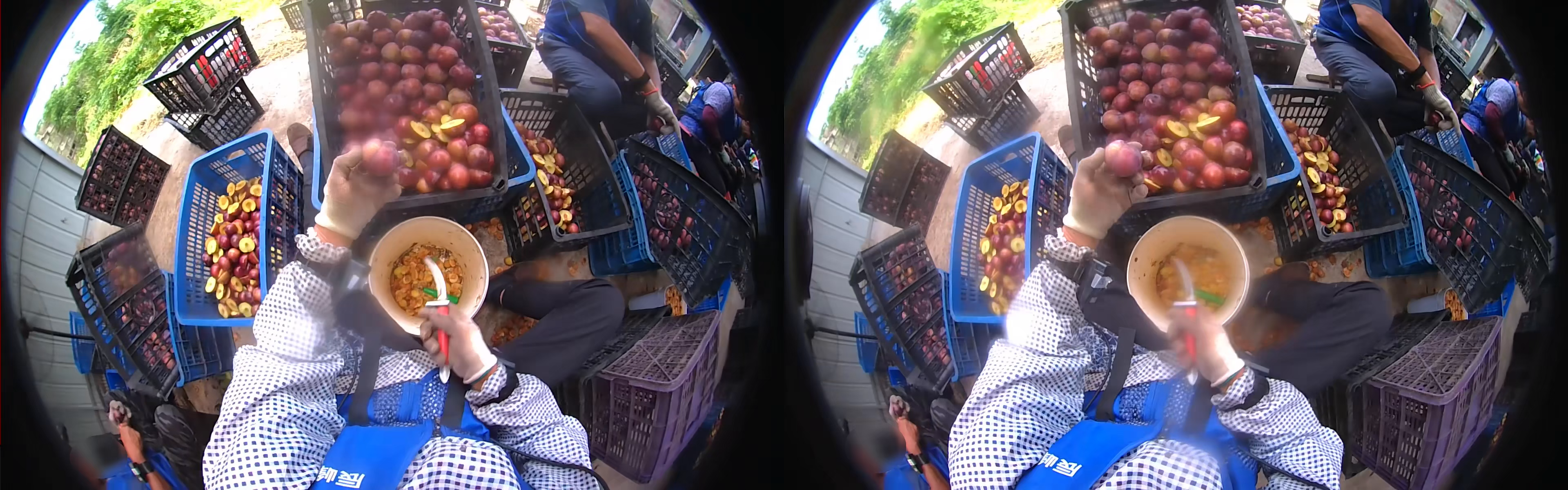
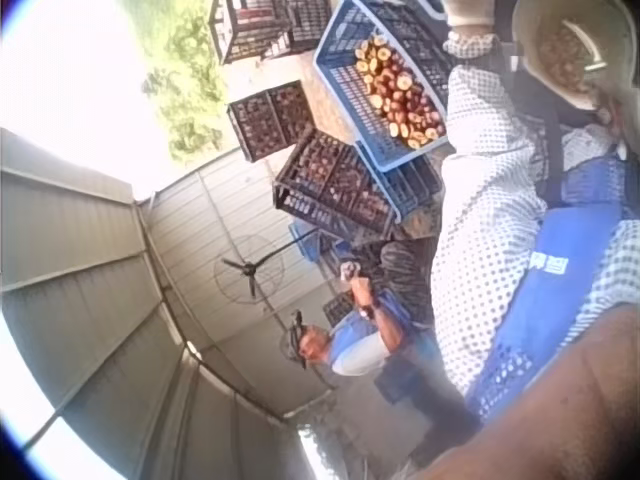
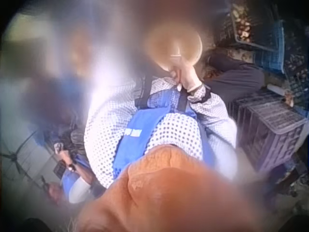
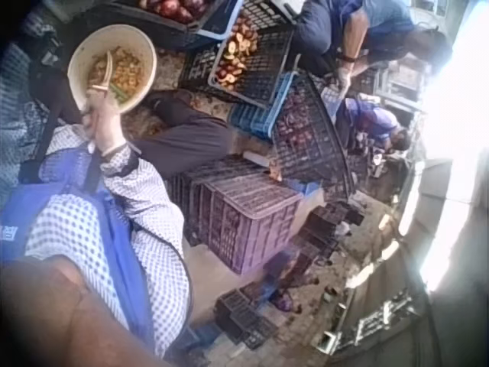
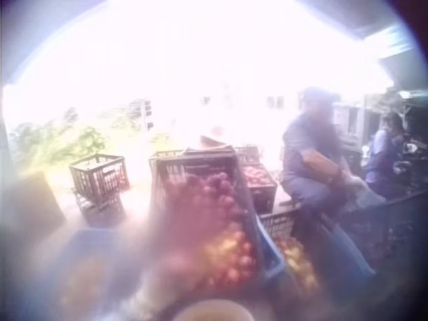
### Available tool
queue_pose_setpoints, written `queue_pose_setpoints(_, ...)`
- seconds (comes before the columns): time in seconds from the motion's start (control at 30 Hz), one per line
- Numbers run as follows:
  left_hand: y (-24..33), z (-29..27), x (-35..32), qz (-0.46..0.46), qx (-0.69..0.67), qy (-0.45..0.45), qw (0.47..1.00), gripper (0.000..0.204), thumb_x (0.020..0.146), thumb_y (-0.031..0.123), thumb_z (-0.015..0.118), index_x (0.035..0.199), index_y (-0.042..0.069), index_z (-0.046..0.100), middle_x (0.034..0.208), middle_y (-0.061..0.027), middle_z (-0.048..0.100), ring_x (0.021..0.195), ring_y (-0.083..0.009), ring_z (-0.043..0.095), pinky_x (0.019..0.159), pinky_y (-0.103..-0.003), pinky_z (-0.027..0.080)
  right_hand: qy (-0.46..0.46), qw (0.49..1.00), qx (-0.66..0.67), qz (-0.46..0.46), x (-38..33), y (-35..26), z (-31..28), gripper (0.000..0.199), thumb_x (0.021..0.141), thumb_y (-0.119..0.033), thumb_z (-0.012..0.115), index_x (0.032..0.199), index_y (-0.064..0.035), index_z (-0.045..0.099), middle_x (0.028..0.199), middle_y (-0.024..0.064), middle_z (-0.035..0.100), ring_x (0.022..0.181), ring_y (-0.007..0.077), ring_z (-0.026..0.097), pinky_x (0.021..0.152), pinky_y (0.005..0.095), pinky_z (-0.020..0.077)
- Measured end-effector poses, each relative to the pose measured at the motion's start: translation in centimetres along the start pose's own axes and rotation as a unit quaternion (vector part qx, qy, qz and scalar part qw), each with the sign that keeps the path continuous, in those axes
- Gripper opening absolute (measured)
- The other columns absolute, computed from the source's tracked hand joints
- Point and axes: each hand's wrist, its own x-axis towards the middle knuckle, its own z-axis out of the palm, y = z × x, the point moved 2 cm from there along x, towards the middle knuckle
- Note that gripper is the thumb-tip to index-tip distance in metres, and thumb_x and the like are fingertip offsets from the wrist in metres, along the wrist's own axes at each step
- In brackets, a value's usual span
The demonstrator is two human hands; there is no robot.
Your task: Slicing fresh plums in half and placing them into a central bucket.
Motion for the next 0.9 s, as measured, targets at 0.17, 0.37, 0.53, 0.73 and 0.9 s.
queue_pose_setpoints(0.17,-3.2,0.1,-7.3,-0.040,-0.053,0.032,0.997,0.067,0.096,0.066,0.042,0.125,0.007,0.053,0.099,-0.0104,0.063,0.064,-0.0141,0.050,0.055,-0.024,0.040,0.008,0.939,-0.100,-0.329,-2.3,-7.2,3.0,0.032,0.101,-0.035,0.055,0.106,-0.0050,0.063,0.073,-0.0007,0.057,0.057,0.0039,0.049,0.050,0.0192,0.0377)
queue_pose_setpoints(0.37,-7.1,1.7,-11.5,-0.049,0.018,0.051,0.997,0.071,0.094,0.073,0.038,0.114,0.008,0.057,0.089,-0.0066,0.062,0.051,-0.0099,0.043,0.046,-0.023,0.033,0.051,0.805,-0.387,-0.448,-1.3,-5.1,4.2,0.037,0.099,-0.038,0.058,0.091,-0.0016,0.058,0.075,0.0113,0.062,0.069,0.0203,0.059,0.066,0.0334,0.0471)
queue_pose_setpoints(0.53,-8.3,3.1,-13.0,-0.055,0.080,0.091,0.991,0.076,0.091,0.076,0.040,0.109,0.005,0.059,0.076,-0.0049,0.063,0.045,-0.0081,0.042,0.040,-0.021,0.031,0.070,0.741,-0.434,-0.507,-1.7,-4.4,6.1,0.026,0.096,-0.026,0.064,0.089,-0.0027,0.057,0.073,0.0161,0.064,0.070,0.0338,0.065,0.064,0.0395,0.0493)
queue_pose_setpoints(0.73,-9.4,2.0,-13.7,-0.055,0.107,0.126,0.985,0.071,0.092,0.073,0.041,0.102,0.006,0.061,0.072,-0.0047,0.062,0.040,-0.0075,0.038,0.037,-0.021,0.028,0.137,0.681,-0.512,-0.505,-1.5,-3.5,5.7,0.027,0.091,-0.025,0.070,0.088,-0.0038,0.055,0.072,0.0171,0.063,0.070,0.0382,0.065,0.059,0.0435,0.0492)
queue_pose_setpoints(0.9,-9.2,1.7,-14.7,-0.143,0.139,0.170,0.965,0.060,0.096,0.065,0.045,0.099,0.007,0.061,0.069,-0.0022,0.058,0.040,-0.0056,0.037,0.036,-0.020,0.025,0.110,0.671,-0.572,-0.458,-0.6,-2.5,3.7,0.029,0.088,-0.027,0.073,0.090,-0.0044,0.055,0.075,0.0175,0.064,0.072,0.0389,0.065,0.062,0.0445,0.0505)
